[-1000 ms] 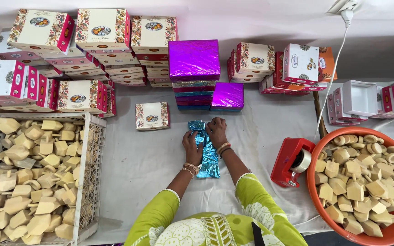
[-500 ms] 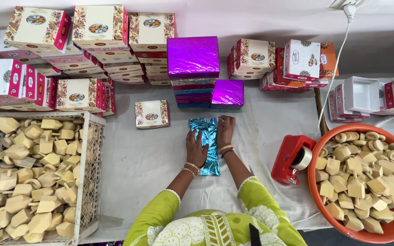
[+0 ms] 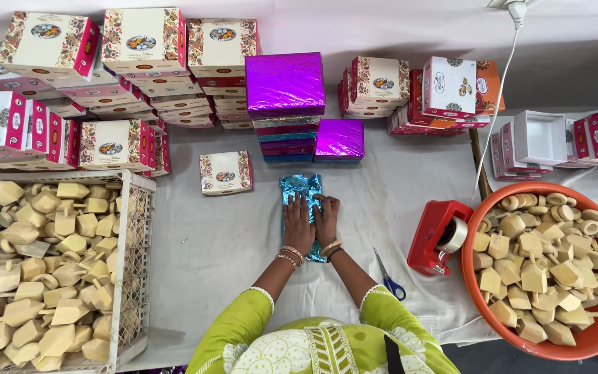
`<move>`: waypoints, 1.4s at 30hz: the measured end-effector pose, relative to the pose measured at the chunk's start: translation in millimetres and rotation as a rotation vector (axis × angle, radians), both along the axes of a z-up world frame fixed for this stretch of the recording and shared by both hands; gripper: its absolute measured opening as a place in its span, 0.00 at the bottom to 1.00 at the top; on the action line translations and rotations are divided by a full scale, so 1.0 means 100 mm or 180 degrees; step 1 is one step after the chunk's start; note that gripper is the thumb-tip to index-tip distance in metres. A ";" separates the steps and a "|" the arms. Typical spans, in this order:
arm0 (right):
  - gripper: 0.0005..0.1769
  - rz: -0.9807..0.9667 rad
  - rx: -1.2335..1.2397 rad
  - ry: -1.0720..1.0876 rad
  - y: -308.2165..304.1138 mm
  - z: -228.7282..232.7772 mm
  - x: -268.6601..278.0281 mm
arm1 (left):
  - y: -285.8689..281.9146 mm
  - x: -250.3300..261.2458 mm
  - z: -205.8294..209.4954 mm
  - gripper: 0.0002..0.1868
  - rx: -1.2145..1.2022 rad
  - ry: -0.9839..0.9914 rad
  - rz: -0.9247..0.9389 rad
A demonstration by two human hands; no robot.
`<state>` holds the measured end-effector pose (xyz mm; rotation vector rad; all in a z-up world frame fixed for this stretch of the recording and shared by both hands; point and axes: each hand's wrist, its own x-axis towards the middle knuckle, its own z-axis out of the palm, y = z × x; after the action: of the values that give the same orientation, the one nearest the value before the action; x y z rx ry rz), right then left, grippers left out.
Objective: The person wraps small boxes in shiny metallic foil, using a tape dispenser to secure the edges. They place the wrapped boxes into a stack and then open a new box to fill it with wooden pieces before wrapping it.
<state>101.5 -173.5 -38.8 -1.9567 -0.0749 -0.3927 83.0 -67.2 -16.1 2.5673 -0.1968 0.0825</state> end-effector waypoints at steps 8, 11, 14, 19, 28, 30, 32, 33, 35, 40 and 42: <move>0.26 0.0136 -0.0317 0.0515 -0.14 0.51 0.19 | -0.01 -0.03 0.22 0.44 -0.0428 -0.0141 0.0166; 0.20 0.0482 -0.0915 -0.0064 -0.27 0.40 0.29 | 0.01 -0.11 0.09 0.36 -0.0799 -0.0477 0.0526; 0.13 0.0850 -0.1071 0.0002 -0.28 0.47 0.34 | 0.07 -0.13 -0.06 0.24 -0.1136 -0.0720 0.0890; 0.12 0.0838 -0.1082 0.0028 -0.19 0.42 0.40 | 0.04 -0.08 0.03 0.10 -0.1320 -0.0870 0.1184; 0.15 0.0780 -0.0963 0.0756 -0.20 0.15 0.63 | -0.08 -0.03 0.02 0.16 -0.0980 -0.0619 0.0998; 0.09 0.0820 -0.0767 0.0403 -0.27 -0.11 0.68 | -0.09 -0.03 0.08 0.20 -0.0799 -0.0551 0.0823; 0.08 0.0895 -0.0590 0.0548 -0.31 -0.14 0.70 | -0.08 -0.04 0.17 0.22 -0.0653 -0.0513 0.0698; 0.07 0.0966 -0.0414 0.0692 -0.33 -0.15 0.71 | -0.08 -0.04 0.22 0.25 -0.0509 -0.0474 0.0569; 0.11 0.0813 -0.0520 0.0916 -0.20 0.25 0.68 | -0.10 -0.05 0.17 0.27 -0.0444 -0.0448 0.0486; 0.14 0.0475 -0.0779 0.1190 -0.08 0.30 0.68 | -0.07 -0.13 0.25 0.29 -0.0315 -0.0221 0.0306; 0.12 0.0495 -0.1106 0.0801 -0.08 0.29 0.67 | -0.05 -0.24 0.43 0.33 -0.0233 -0.0099 0.0081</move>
<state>168.2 -181.8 -9.6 -2.3092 -0.1393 -0.0282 58.5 -72.1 27.3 2.4971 -0.1699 0.1366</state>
